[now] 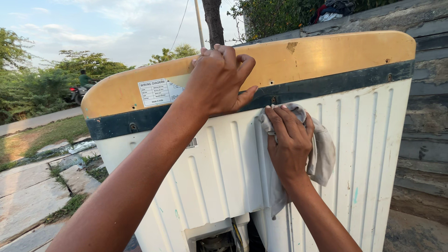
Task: The person wipes the exterior surface and interior components of a washing machine with a cloth and their hands.
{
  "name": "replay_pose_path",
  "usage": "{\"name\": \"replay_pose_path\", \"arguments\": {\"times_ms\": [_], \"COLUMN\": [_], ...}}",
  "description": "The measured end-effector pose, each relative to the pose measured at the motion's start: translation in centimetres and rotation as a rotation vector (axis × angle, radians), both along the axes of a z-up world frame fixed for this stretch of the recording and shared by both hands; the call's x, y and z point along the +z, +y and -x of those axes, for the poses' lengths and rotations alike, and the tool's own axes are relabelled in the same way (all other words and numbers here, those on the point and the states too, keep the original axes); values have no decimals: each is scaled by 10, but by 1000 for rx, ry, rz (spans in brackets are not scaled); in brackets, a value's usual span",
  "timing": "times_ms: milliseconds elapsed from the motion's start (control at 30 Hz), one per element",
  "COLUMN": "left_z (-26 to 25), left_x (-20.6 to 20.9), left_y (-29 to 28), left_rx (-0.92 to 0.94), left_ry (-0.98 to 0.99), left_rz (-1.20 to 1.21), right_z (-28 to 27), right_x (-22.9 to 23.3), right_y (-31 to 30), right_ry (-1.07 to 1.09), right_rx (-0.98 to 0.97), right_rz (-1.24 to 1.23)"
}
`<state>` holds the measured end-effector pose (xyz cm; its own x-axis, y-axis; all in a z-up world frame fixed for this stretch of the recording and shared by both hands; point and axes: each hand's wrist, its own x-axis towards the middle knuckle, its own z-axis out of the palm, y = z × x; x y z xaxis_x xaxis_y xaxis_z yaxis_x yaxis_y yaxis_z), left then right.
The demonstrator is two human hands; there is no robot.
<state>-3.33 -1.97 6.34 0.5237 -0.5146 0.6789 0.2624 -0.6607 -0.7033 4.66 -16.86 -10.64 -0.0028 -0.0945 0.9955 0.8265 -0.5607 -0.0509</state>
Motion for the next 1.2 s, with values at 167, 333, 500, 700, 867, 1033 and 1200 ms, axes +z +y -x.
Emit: {"name": "replay_pose_path", "arguments": {"times_ms": [167,333,500,700,867,1033,1200], "left_z": [6,39,62,68,75,75,67], "left_x": [-1,4,-11,-17,-18,-18,-19], "left_y": [8,50,78,82,85,87,91], "left_rx": [-38,-192,-451,-638,-801,-761,-764], "left_ry": [-118,-12,58,170,127,122,96], "left_rz": [-90,-33,35,279,354,329,296], "right_z": [-6,-12,-1,51,92,66,5], "right_x": [4,3,2,3,9,13,8], "right_y": [-11,-9,10,73,103,79,19], "right_ry": [-212,-117,-56,-162,-206,-308,-146], "right_rx": [-65,-63,-44,38,136,40,-148], "right_rz": [196,118,31,102,195,323,213]}}
